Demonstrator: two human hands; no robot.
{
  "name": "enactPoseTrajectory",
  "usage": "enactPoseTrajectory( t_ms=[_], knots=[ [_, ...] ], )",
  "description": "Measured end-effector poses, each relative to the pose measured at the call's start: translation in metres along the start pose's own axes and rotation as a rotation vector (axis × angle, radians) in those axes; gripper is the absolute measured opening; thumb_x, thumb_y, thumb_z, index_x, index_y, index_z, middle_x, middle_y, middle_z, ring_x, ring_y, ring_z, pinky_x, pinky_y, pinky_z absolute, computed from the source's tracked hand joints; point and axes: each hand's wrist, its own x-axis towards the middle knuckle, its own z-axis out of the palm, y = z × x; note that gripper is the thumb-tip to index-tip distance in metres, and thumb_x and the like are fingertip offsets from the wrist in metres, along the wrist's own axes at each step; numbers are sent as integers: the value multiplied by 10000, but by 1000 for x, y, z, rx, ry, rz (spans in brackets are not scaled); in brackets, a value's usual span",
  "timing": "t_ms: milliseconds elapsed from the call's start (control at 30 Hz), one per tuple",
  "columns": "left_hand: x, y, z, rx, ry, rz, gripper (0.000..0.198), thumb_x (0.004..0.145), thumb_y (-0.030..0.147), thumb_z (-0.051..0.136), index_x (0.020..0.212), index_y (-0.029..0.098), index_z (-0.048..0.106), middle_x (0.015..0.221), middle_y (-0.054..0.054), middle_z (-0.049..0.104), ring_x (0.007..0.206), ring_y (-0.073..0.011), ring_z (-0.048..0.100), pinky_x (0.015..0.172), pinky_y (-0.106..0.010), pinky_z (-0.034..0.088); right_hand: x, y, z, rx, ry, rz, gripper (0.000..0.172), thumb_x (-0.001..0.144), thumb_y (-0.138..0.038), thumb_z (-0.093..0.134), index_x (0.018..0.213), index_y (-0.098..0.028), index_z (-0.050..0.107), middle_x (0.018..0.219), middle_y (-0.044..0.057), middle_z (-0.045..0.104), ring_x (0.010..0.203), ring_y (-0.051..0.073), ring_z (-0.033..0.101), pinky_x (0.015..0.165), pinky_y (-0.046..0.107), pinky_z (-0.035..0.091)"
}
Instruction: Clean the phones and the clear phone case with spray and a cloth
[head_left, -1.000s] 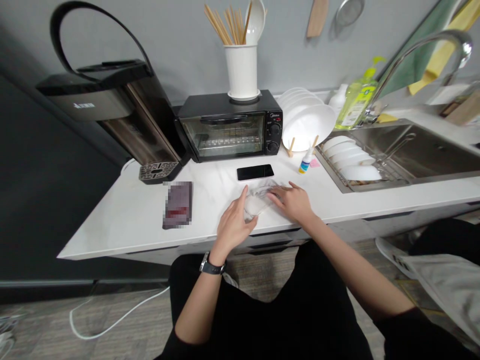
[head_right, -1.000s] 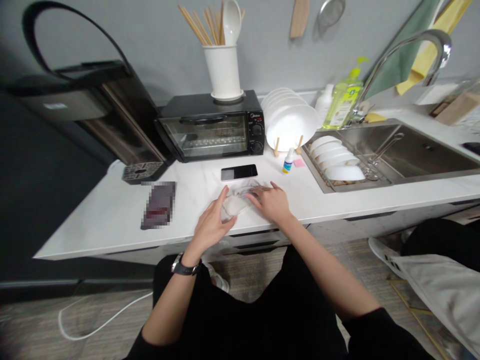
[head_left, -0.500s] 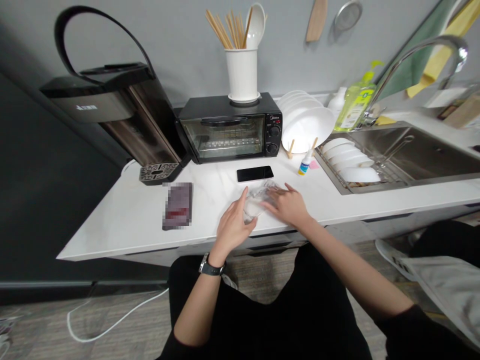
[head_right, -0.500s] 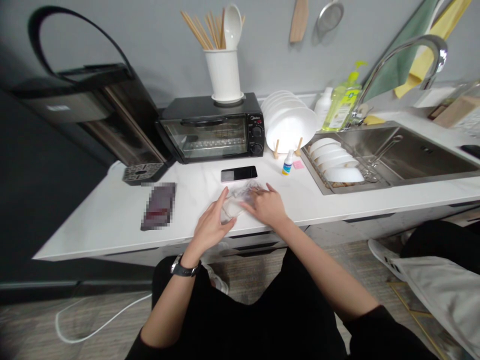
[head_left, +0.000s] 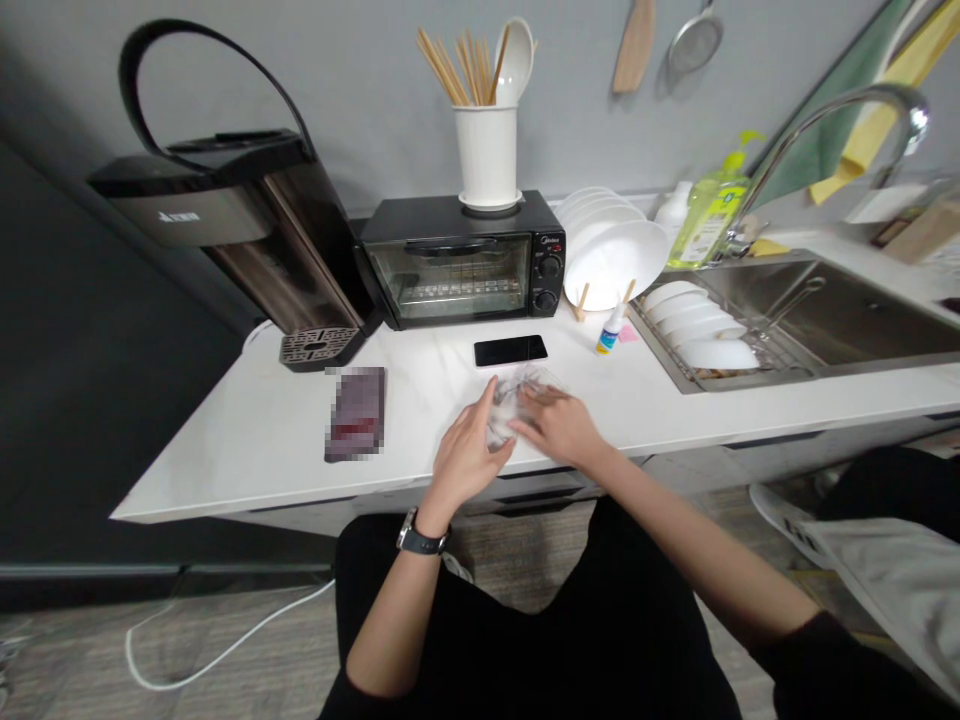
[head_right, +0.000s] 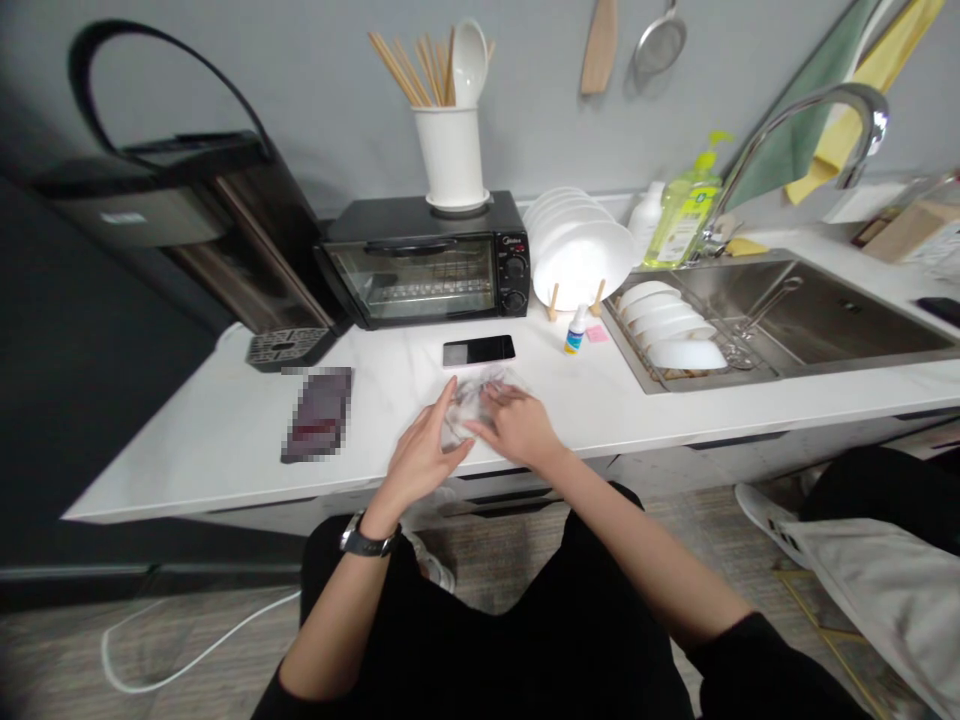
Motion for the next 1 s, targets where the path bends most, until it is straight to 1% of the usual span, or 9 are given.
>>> enactPoseTrajectory(
  t_ms=[133,233,333,433,567,700,800,900,1000],
  knots=[
    [0,-1,0,-6,-21,-5,957,915,312,647,1684,261,80,1512,-140,553,1357,-300,558,1116,-467,473,-15,-21,-1,199,-60,-160,449,1071,-533,471,1305,-230,705,1377,81,708,1322,233,645,1192,441,434],
    [0,-1,1,-19,-10,2,963,917,341,666,1683,289,85,1498,-121,572,1360,-303,561,1128,-477,466,-19,4,-13,134,-54,-57,402,1085,-500,454,1248,-271,742,1308,51,748,1242,238,699,1188,475,434],
    [0,0,1,-32,7,26,960,915,325,672,1679,334,90,1529,-85,556,1379,-297,549,1145,-477,455,-7,25,-16,-46,-20,85,450,1078,-516,457,1217,-220,765,1223,108,779,1118,281,755,1163,512,446],
    [0,-1,0,-40,8,36,950,911,286,657,1680,327,100,1552,-86,538,1379,-290,546,1144,-462,456,2,7,-5,-30,-17,-3,563,1028,-602,517,1303,-153,716,1315,165,730,1243,315,693,1167,496,446],
    [-1,-2,-1,-25,-14,50,944,914,279,640,1684,282,94,1606,-113,476,1391,-295,526,1133,-451,462,-11,-24,2,208,-37,-146,490,1039,-588,509,1291,-220,712,1340,86,731,1310,243,653,1168,417,460],
    [0,-2,0,-3,-3,42,933,928,333,653,1682,298,105,1607,-98,482,1384,-301,530,1133,-458,462,-21,4,-9,143,-21,13,397,1089,-484,448,1224,-264,750,1293,49,756,1209,227,716,1169,449,457],
    [0,-1,1,0,5,35,930,926,332,658,1680,310,114,1603,-86,488,1387,-300,528,1151,-466,446,-12,20,-8,-19,15,113,441,1067,-506,487,1274,-203,733,1320,121,734,1203,286,717,1168,503,450],
    [0,0,0,-7,5,32,918,924,304,646,1680,307,125,1584,-91,503,1376,-294,537,1149,-461,449,-4,2,2,1,28,42,559,1027,-571,539,1355,-140,678,1400,178,673,1337,320,628,1163,495,458],
    [-1,0,0,-3,-3,42,932,913,260,637,1682,296,113,1549,-105,532,1352,-293,551,1120,-454,470,-11,-22,3,169,-9,-104,519,1010,-595,562,1317,-200,699,1360,121,715,1347,275,625,1188,469,440]
  ],
)
